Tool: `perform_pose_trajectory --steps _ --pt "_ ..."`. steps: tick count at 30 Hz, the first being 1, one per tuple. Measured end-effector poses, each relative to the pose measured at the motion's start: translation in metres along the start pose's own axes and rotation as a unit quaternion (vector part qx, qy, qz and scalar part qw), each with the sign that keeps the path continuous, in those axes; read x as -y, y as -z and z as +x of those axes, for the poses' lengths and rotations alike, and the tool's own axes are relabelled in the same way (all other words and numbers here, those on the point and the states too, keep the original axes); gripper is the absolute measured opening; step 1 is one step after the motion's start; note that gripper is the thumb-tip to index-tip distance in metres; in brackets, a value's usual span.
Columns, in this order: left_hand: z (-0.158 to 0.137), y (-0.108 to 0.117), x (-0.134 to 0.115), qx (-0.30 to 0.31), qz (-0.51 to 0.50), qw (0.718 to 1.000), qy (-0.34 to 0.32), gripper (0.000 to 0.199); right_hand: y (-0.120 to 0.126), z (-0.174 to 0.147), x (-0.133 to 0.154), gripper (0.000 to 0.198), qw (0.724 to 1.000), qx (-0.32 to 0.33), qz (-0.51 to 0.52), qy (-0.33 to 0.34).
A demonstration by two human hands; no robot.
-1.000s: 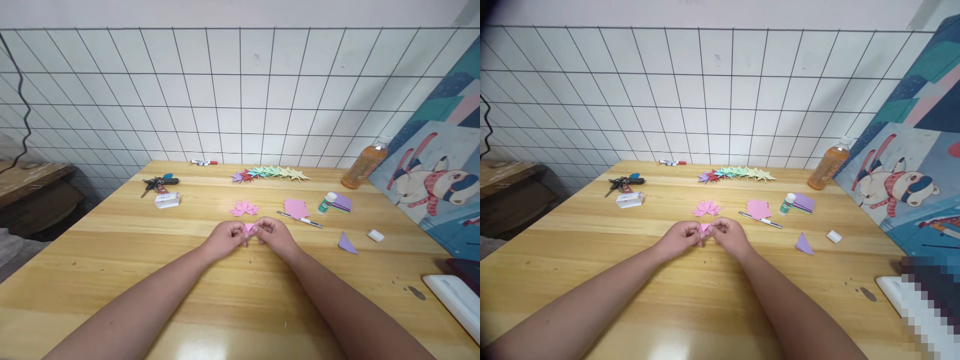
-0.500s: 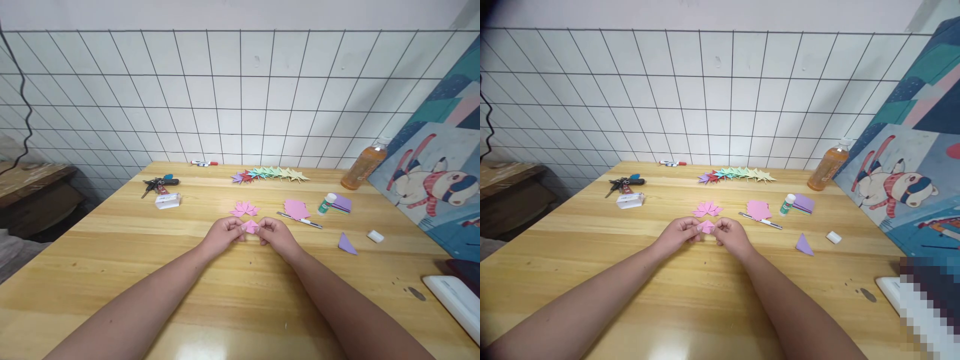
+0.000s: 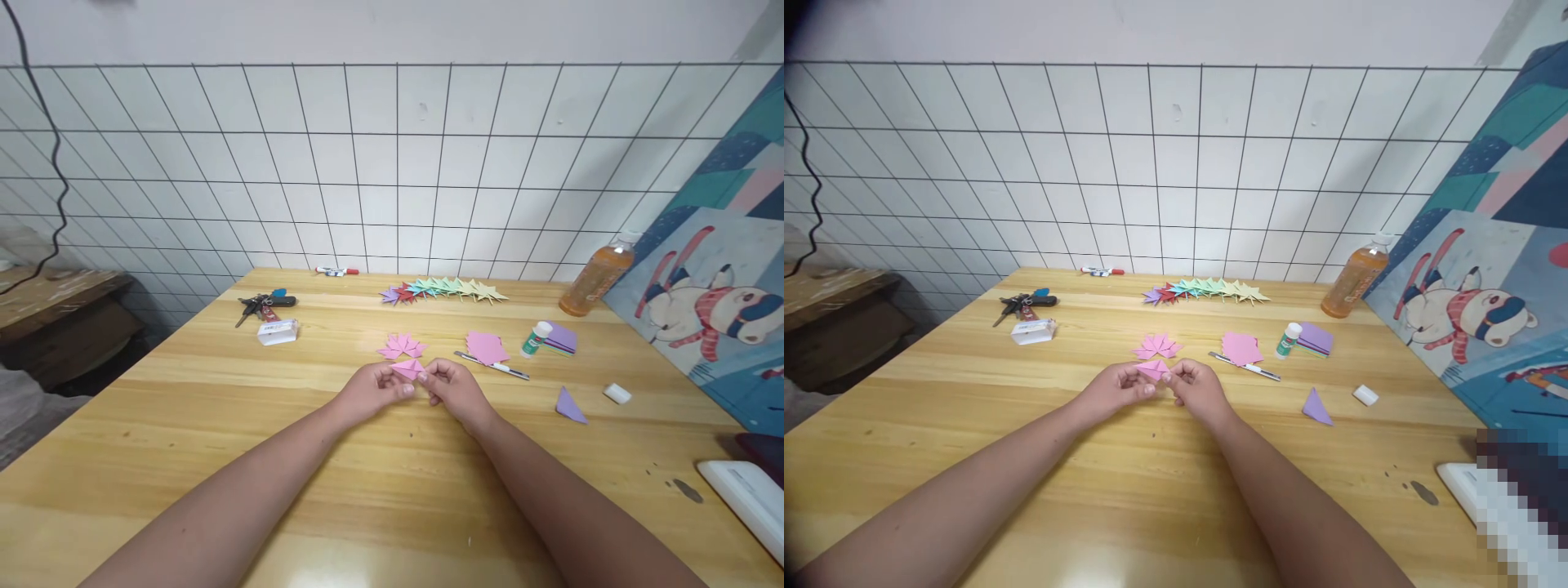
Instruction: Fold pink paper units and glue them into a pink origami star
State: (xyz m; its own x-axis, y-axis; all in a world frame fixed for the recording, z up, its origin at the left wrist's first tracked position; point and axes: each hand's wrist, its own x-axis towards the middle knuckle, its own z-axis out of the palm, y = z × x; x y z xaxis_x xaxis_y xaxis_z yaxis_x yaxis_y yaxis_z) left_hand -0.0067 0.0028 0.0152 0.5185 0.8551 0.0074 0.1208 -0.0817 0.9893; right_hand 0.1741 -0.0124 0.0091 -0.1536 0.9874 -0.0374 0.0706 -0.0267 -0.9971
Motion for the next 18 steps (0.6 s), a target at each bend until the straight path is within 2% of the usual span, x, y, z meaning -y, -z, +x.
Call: perform_pose_trajectory --steps 2,5,8,10,12,14,18 --pt "0.0011 -0.0030 0.0026 -0.001 0.005 1.000 -0.016 0.033 -0.0010 0.0005 -0.0026 0.027 1.000 0.013 -0.019 0.009" --pt "0.0020 -0.0045 0.0058 -0.020 0.022 1.000 -0.004 0.033 -0.0026 -0.0005 -0.0044 0.021 0.998 0.018 -0.055 0.037" --pt "0.0007 -0.0029 0.0075 -0.020 0.077 0.997 0.006 0.030 -0.0036 -0.0033 -0.0037 0.034 0.990 0.009 -0.101 0.102" --pt "-0.0010 -0.0019 0.0081 -0.005 0.132 0.991 -0.012 0.030 -0.0038 -0.0049 -0.0033 0.037 0.978 0.013 -0.154 0.141" --pt "-0.0027 -0.0019 0.0084 0.007 0.175 0.984 -0.029 0.034 -0.0034 -0.0056 -0.0038 0.028 0.963 0.018 -0.211 0.169" --pt "-0.0036 -0.0028 0.0083 0.010 0.191 0.981 -0.033 0.035 -0.0022 -0.0054 -0.0047 0.022 0.950 0.017 -0.250 0.186" --pt "-0.0032 -0.0053 0.0079 -0.002 0.192 0.981 -0.035 0.035 0.0013 -0.0050 -0.0039 0.023 0.929 0.003 -0.313 0.196"
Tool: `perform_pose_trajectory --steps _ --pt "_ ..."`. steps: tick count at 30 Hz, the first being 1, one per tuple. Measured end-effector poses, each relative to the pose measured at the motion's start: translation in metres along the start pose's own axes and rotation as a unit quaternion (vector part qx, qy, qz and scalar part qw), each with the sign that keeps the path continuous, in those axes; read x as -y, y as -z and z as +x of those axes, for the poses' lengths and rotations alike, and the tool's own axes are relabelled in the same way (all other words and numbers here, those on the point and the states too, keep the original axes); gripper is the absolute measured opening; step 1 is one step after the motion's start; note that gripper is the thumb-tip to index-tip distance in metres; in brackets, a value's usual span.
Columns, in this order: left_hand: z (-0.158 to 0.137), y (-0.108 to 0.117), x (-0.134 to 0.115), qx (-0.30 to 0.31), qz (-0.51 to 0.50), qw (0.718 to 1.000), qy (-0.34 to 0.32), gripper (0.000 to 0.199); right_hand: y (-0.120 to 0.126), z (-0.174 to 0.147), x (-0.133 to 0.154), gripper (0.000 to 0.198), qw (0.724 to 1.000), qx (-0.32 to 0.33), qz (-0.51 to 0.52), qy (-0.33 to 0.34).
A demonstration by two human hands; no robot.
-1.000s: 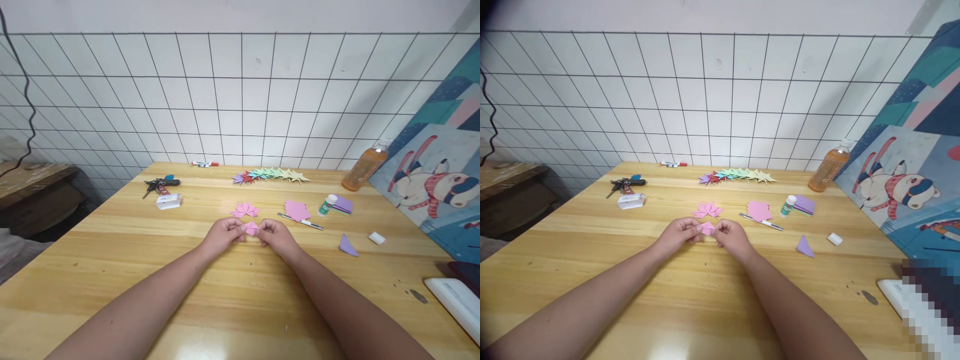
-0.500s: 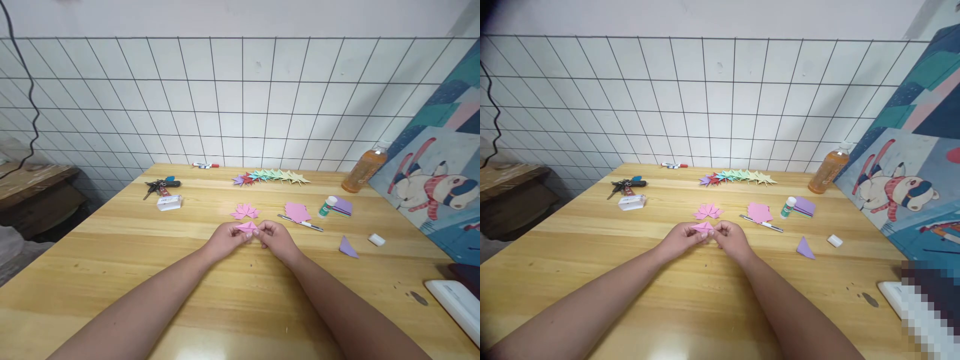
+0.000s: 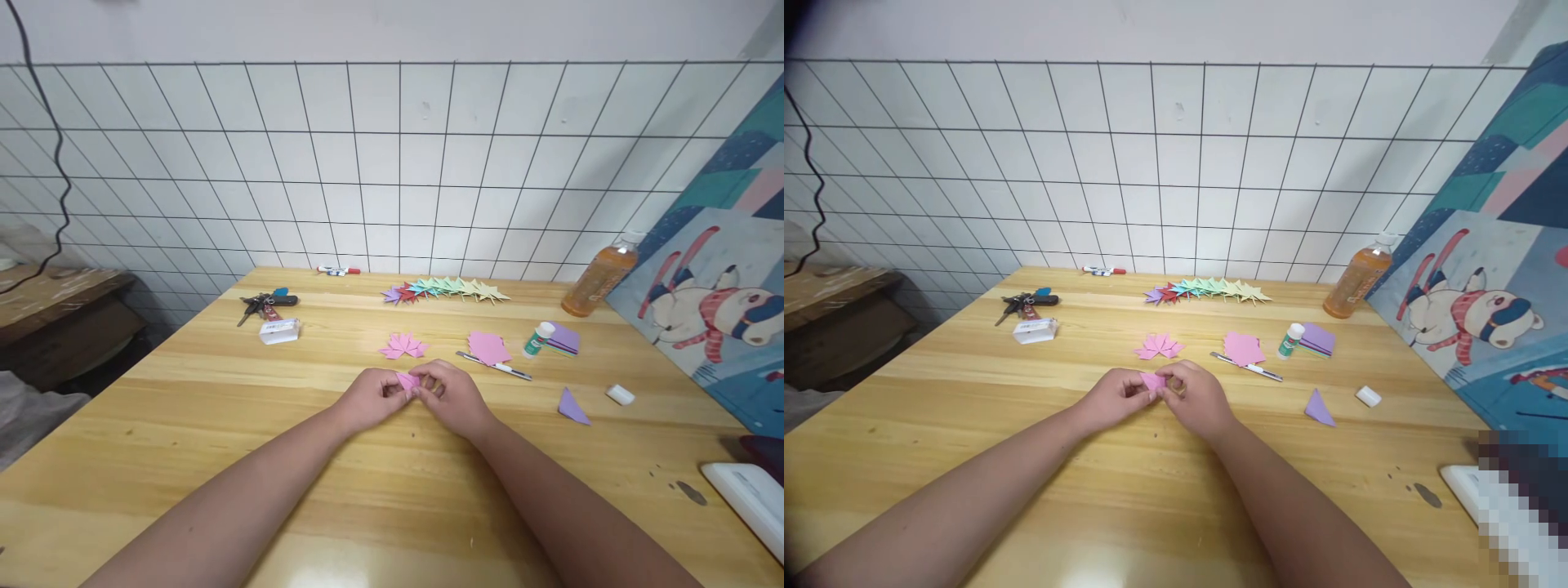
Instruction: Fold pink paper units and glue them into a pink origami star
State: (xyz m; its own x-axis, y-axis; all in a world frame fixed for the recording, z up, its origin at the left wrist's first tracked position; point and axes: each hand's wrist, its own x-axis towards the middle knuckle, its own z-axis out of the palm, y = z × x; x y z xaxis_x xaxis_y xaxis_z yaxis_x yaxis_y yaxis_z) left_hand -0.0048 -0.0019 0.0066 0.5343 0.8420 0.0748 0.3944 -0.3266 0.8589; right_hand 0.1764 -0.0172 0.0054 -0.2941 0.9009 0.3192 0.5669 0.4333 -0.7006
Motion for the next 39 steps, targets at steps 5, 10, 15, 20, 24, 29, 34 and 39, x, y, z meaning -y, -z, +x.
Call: perform_pose_trajectory --steps 5,10,15,20,24,29,34,39 --pt "0.001 -0.001 0.001 -0.020 0.008 1.000 -0.014 0.026 0.005 -0.001 0.004 0.021 0.997 0.003 -0.074 0.038" --pt "-0.001 0.002 0.003 -0.017 0.047 0.998 -0.028 0.021 0.005 -0.001 0.004 0.020 0.998 0.013 -0.059 0.033" --pt "-0.002 0.004 0.000 -0.027 0.085 0.995 -0.050 0.018 0.004 -0.001 0.004 0.020 0.999 0.021 -0.028 0.016" --pt "-0.002 0.005 -0.002 -0.024 0.102 0.993 -0.059 0.017 0.003 -0.001 0.003 0.020 1.000 0.026 -0.010 0.005" --pt "-0.002 0.005 -0.002 -0.022 0.102 0.993 -0.062 0.017 0.001 0.000 0.001 0.020 1.000 0.020 0.000 0.005" --pt "-0.002 0.005 -0.004 -0.023 0.098 0.993 -0.059 0.018 0.001 0.000 0.001 0.018 1.000 0.023 -0.004 0.003" --pt "-0.003 0.005 -0.006 -0.030 0.097 0.993 -0.058 0.016 0.000 -0.001 0.001 0.018 1.000 0.018 0.011 -0.005" --pt "-0.003 0.006 -0.011 -0.029 0.079 0.995 -0.058 0.015 0.000 0.000 0.002 0.016 0.999 0.012 0.025 -0.016"
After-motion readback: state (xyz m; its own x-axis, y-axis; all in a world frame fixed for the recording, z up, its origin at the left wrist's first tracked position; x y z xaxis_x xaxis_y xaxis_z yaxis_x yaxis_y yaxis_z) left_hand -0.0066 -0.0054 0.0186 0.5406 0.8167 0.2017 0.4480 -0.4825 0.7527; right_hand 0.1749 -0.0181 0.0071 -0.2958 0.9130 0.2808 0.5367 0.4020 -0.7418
